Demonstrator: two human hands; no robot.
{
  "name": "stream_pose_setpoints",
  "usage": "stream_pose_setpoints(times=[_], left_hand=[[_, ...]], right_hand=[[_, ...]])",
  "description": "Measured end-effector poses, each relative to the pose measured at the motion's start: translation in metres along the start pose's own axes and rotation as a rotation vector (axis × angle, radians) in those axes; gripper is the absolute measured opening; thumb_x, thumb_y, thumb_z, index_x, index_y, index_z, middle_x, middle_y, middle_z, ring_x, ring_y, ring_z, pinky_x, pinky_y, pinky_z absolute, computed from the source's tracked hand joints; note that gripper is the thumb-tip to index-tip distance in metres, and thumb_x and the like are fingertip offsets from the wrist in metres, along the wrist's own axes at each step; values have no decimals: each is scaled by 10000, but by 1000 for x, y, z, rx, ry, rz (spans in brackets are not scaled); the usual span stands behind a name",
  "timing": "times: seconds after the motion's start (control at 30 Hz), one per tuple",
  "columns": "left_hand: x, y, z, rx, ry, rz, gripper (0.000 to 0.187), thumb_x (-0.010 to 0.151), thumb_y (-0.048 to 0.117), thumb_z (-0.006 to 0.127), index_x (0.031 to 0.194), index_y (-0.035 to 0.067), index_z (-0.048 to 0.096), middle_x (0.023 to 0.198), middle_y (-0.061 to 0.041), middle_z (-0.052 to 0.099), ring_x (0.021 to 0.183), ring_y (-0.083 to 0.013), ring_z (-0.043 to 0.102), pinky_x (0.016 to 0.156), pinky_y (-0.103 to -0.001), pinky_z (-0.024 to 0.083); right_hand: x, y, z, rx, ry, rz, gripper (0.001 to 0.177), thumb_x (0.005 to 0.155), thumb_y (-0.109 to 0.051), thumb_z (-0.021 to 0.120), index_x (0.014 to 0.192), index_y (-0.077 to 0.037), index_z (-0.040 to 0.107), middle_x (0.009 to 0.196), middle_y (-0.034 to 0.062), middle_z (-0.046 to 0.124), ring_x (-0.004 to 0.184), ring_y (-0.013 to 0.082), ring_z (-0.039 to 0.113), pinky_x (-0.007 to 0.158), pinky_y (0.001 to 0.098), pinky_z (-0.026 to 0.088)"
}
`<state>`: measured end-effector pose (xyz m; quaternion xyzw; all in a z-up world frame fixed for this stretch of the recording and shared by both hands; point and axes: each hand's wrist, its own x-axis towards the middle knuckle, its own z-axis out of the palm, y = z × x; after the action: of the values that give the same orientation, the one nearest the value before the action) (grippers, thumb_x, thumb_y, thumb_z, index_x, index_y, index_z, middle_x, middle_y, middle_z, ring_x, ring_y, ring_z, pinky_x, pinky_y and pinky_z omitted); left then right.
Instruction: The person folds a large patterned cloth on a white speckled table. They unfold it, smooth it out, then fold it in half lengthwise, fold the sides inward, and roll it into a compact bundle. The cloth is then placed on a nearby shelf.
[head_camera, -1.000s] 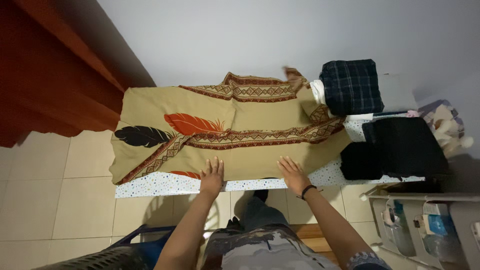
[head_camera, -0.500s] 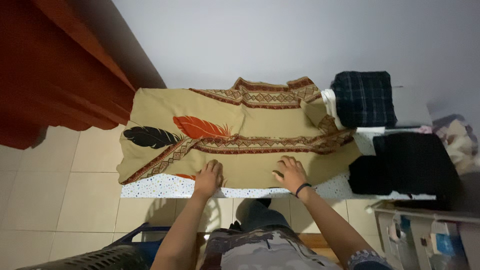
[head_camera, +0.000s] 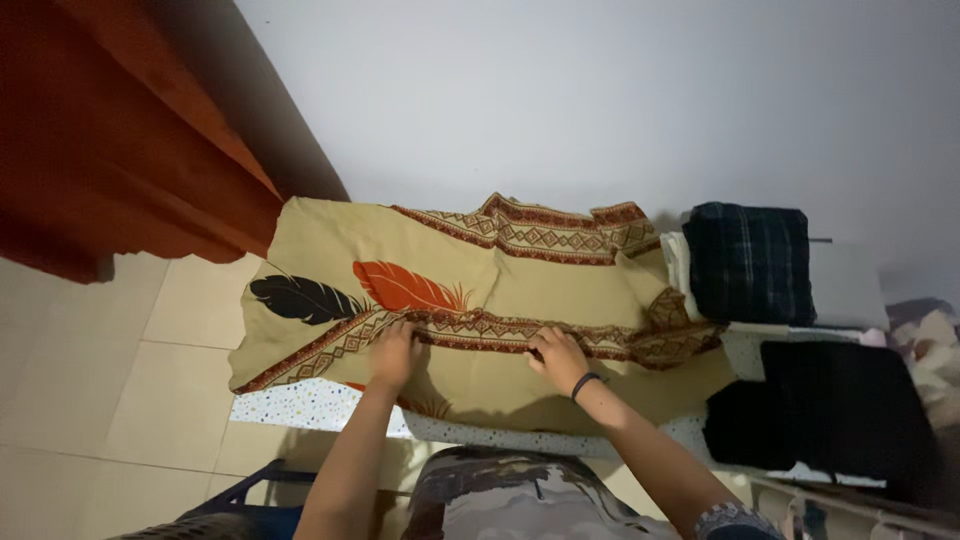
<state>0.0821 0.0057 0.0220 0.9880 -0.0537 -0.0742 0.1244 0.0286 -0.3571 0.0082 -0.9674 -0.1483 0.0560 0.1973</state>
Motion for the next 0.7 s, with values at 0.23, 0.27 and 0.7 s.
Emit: stream_pose_setpoints(times=[0.23,0.27,0.7], left_hand=[[10,-2,10,-51,87,-2,373,839,235,687,1193,131,630,1280,-104,616,1228,-322,585,967,-501,489],[9,-5,12,-69,104,12,388,813,217,693,1185,126,630,1298,-108,610,1228,-331,579,957,-503,488],[4,-95,-1,109,147,224,297,866,121,628,1157,114,566,1191,-114,653,1185,-318,617,983,-495,474]], right_hand=[[29,-8,-16,7,-52,-79,248,949,-264,689,1037,-33,705,1098,126,620,1061,326,566,974,478,478],[31,-10,-16,34,-80,-53,255,946,-257,687,1056,-28,702,1085,124,617,1051,317,570,955,475,485],[80,-95,4,133,-78,-135,168,944,-180,681,960,-14,660,966,116,588,925,302,590,822,453,524]])
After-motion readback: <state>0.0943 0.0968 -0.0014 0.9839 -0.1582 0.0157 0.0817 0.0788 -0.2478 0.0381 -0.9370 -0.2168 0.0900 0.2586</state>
